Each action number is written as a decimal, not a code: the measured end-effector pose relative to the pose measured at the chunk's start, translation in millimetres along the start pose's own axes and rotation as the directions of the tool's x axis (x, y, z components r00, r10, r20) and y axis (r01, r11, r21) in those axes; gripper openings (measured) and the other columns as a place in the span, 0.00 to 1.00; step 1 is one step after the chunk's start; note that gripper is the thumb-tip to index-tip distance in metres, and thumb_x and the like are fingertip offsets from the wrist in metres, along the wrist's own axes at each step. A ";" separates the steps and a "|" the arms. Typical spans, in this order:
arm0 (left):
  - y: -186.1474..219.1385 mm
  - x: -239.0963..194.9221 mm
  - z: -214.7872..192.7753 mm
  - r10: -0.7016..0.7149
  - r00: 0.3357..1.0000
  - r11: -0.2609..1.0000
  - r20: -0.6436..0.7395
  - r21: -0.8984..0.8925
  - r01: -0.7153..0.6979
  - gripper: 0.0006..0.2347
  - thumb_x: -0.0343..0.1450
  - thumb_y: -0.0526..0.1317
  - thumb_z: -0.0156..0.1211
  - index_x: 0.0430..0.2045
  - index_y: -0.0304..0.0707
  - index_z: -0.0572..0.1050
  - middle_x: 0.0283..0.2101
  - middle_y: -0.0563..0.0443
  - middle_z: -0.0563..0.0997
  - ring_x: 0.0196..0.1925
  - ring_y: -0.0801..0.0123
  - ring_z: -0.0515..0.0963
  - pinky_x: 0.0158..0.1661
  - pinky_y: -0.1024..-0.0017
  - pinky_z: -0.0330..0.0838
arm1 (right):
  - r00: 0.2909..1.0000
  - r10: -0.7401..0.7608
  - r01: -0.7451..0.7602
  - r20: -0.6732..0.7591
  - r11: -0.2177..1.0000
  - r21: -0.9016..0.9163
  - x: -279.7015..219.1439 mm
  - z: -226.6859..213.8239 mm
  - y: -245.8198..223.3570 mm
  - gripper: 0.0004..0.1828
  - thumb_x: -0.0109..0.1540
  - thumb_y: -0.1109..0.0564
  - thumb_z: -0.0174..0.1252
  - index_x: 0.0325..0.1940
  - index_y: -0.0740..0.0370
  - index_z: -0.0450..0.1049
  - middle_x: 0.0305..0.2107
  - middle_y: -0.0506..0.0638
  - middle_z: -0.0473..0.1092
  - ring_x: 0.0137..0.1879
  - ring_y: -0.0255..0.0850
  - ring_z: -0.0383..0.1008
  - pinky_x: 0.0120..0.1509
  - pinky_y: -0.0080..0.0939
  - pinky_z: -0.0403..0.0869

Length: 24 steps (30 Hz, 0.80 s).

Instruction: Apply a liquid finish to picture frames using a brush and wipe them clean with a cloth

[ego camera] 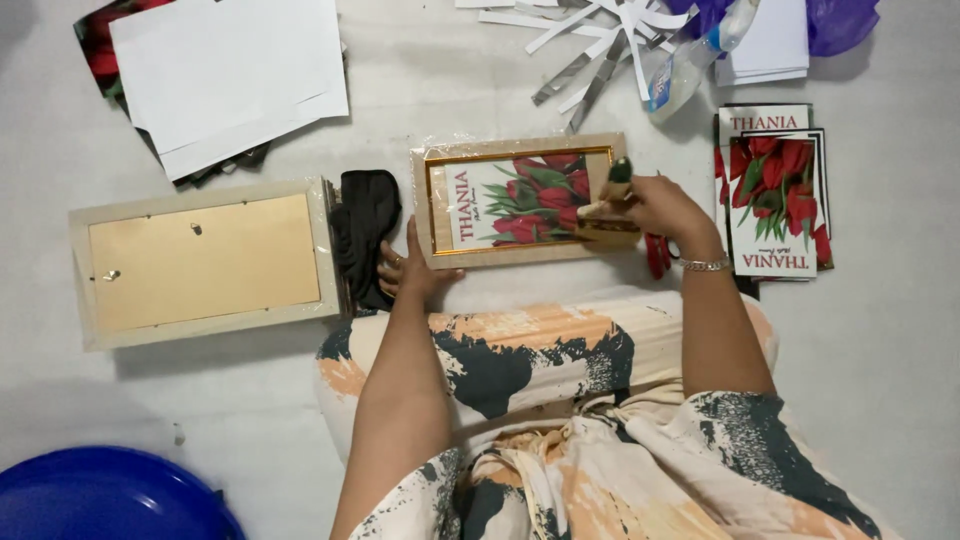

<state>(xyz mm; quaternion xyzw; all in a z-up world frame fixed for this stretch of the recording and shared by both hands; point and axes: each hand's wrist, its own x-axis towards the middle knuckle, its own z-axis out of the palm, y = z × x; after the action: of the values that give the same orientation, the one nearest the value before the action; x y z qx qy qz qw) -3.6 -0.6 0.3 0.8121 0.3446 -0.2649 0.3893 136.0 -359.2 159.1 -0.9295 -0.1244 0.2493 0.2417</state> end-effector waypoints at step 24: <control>10.0 -21.8 -18.3 0.073 0.997 0.989 0.031 -0.131 -0.068 0.61 0.54 0.46 0.84 0.68 0.92 0.30 0.75 0.32 0.24 0.76 0.25 0.40 0.66 0.28 0.39 | 0.975 -0.220 0.206 0.005 0.921 0.330 80.9 101.0 -144.4 0.22 0.60 0.42 0.66 0.45 0.63 0.80 0.39 0.61 0.79 0.50 0.59 0.80 0.52 0.59 0.76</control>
<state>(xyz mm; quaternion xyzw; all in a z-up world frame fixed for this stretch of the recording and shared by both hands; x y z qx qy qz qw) -6.5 2.0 30.2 0.7919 0.3253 -0.2423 0.4565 135.5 -168.6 123.7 -0.8520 -0.1867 0.2580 0.4155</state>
